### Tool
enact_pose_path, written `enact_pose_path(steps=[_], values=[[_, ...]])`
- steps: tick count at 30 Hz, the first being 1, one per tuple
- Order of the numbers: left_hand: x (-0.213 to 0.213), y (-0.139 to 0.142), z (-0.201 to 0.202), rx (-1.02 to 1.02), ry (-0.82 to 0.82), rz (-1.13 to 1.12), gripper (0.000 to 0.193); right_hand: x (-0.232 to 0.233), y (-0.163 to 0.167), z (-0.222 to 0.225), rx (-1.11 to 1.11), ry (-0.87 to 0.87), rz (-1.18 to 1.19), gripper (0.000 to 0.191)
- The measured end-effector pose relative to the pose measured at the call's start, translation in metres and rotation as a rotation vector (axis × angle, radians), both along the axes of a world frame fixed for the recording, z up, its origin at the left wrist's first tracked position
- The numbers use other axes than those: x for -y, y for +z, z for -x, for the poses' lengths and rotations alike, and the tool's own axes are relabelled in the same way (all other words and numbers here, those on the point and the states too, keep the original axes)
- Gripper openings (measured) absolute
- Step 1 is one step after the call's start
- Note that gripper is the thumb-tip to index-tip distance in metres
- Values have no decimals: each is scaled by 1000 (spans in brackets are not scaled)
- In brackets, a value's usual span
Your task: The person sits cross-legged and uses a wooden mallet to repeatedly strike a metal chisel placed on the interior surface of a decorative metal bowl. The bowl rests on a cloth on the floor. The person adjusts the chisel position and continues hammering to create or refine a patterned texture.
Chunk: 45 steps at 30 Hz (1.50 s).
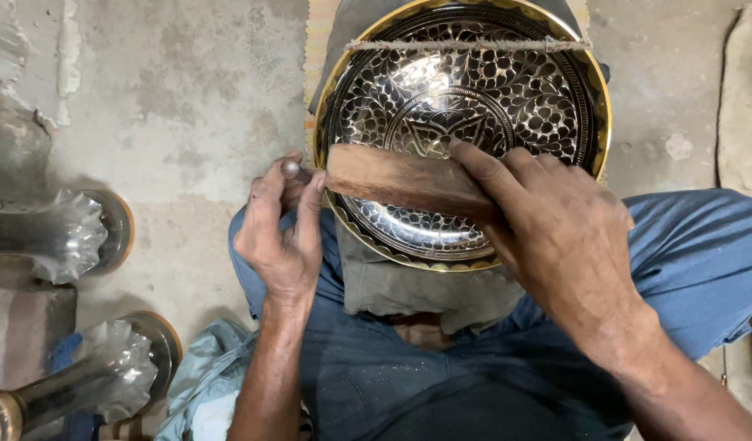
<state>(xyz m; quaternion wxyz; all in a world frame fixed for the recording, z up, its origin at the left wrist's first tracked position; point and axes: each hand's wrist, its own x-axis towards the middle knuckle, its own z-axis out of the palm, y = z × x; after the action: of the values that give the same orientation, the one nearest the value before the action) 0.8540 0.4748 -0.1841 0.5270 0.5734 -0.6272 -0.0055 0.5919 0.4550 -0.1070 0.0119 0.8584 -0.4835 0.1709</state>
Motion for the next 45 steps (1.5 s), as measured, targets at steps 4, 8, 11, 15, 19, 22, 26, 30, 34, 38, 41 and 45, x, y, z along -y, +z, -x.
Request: enact_pose_path(steps=[4, 8, 11, 15, 19, 22, 26, 30, 34, 38, 41, 45], values=[[2, -10, -2, -85, -6, 36, 35, 8, -3, 1, -59, 16, 65, 55], [2, -14, -6, 91, 1, 85, 33, 15, 0, 0, -133, 41, 126, 56], [1, -11, -8, 160, 18, 72, 34, 19, 7, -3, -106, 53, 155, 56], [-3, -7, -5, 150, 51, 1, 36, 27, 11, -9, -33, 105, 104, 53], [-1, -3, -4, 145, 32, 10, 37, 28, 11, -5, -151, 94, 311, 51], [2, 1, -4, 132, 52, -20, 35, 30, 10, -2, -148, 75, 227, 52], [5, 5, -4, 125, 31, -36, 32, 34, 12, -2, -105, 81, 215, 54], [7, 5, -4, 160, 24, 0, 35, 36, 15, -6, -148, 127, 345, 58], [11, 4, -6, 133, 51, -25, 34, 38, 14, -8, -52, 101, 180, 62], [14, 4, -7, 164, 44, -50, 32, 41, 15, -6, -45, 81, 139, 62], [17, 5, -7, 113, -1, -11, 36, 41, 17, -8, -196, 70, 243, 63], [19, 7, -8, 148, 53, -24, 38, 44, 20, -12, 111, 151, 102, 68]])
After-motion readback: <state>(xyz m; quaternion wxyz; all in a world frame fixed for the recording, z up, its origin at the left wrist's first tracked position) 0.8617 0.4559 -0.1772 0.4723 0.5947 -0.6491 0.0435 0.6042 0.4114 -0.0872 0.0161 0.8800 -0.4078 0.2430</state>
